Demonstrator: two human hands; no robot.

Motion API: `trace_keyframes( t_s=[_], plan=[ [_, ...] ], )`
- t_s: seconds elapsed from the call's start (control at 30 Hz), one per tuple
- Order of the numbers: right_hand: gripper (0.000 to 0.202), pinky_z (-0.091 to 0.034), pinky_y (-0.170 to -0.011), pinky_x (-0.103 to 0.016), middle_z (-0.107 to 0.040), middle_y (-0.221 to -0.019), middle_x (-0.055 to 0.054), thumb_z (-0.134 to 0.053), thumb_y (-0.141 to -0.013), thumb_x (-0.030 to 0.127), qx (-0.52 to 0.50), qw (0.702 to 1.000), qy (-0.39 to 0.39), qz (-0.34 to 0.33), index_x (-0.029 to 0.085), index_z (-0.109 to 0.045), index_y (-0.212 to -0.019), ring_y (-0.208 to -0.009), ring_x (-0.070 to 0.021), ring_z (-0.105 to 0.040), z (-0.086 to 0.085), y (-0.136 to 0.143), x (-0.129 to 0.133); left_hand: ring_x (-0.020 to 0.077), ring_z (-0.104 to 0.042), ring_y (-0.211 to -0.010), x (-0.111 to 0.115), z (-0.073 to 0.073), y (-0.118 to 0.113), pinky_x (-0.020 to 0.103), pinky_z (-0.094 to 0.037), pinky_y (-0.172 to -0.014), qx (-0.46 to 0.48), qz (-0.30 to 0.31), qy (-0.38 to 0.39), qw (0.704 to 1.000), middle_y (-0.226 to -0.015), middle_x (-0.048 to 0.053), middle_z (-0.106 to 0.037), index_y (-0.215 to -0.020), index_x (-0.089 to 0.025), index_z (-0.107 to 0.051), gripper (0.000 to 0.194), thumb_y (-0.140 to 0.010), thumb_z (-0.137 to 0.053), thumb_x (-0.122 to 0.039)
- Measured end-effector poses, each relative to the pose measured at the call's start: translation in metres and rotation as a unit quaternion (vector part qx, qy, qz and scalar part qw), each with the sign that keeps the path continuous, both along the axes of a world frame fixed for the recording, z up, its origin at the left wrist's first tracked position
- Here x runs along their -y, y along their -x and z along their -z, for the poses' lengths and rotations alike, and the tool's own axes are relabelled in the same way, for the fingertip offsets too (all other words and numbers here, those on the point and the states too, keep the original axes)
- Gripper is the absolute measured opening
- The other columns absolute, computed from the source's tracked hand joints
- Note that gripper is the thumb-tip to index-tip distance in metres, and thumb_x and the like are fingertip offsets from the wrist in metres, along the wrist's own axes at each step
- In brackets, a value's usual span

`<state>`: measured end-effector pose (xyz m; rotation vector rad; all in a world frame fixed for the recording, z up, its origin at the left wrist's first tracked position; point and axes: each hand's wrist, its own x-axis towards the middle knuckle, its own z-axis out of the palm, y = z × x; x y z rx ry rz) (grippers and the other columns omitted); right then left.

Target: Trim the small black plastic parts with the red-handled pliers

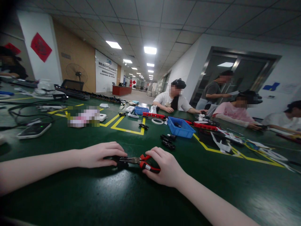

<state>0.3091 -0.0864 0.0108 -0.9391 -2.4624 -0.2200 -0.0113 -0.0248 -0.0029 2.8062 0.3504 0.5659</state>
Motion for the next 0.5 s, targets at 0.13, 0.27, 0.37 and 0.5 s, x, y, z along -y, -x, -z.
trace_keyframes(
  t_s=[0.13,0.27,0.37,0.5],
  plan=[
    [0.041,-0.059,-0.079,-0.037,-0.068,-0.109,-0.011,-0.072,-0.082,0.034,0.000,1.000,0.000,-0.001,0.020,-0.060,-0.119,-0.092,-0.0235,-0.068,0.0009,-0.0005,-0.0008,0.0247,-0.059,-0.116,0.0000,-0.0008,-0.0002,0.036,-0.050,-0.099,-0.013,0.000,-0.011,1.000,-0.128,0.011,-0.061,-0.138,-0.021,-0.053,0.038,-0.100,-0.057,-0.024],
    [0.042,-0.059,-0.080,-0.037,-0.068,-0.109,-0.011,-0.072,-0.082,0.034,-0.007,1.000,0.000,-0.001,0.020,-0.060,-0.119,-0.093,-0.0235,-0.068,0.0019,-0.0012,-0.0024,0.0244,-0.061,-0.114,-0.0001,-0.0009,-0.0006,0.035,-0.050,-0.097,-0.023,0.002,-0.016,1.000,-0.127,0.011,-0.062,-0.138,-0.022,-0.053,0.037,-0.102,-0.054,-0.025],
    [0.041,-0.059,-0.082,-0.037,-0.068,-0.109,-0.012,-0.072,-0.083,0.036,-0.015,1.000,-0.005,-0.004,0.020,-0.060,-0.119,-0.095,-0.0236,-0.068,0.0017,-0.0012,-0.0025,0.0244,-0.061,-0.114,0.0004,-0.0011,-0.0011,0.034,-0.050,-0.096,-0.023,-0.001,-0.016,1.000,-0.126,0.011,-0.062,-0.139,-0.022,-0.053,0.037,-0.102,-0.054,-0.026],
    [0.041,-0.059,-0.083,-0.038,-0.069,-0.109,-0.012,-0.072,-0.083,0.035,-0.022,1.000,-0.011,-0.006,0.020,-0.060,-0.119,-0.095,-0.0242,-0.069,0.0011,-0.0010,-0.0017,0.0245,-0.061,-0.114,0.0006,-0.0019,-0.0016,0.034,-0.050,-0.096,-0.029,-0.001,-0.017,0.999,-0.126,0.011,-0.062,-0.140,-0.022,-0.052,0.038,-0.102,-0.053,-0.026]
  ],
)
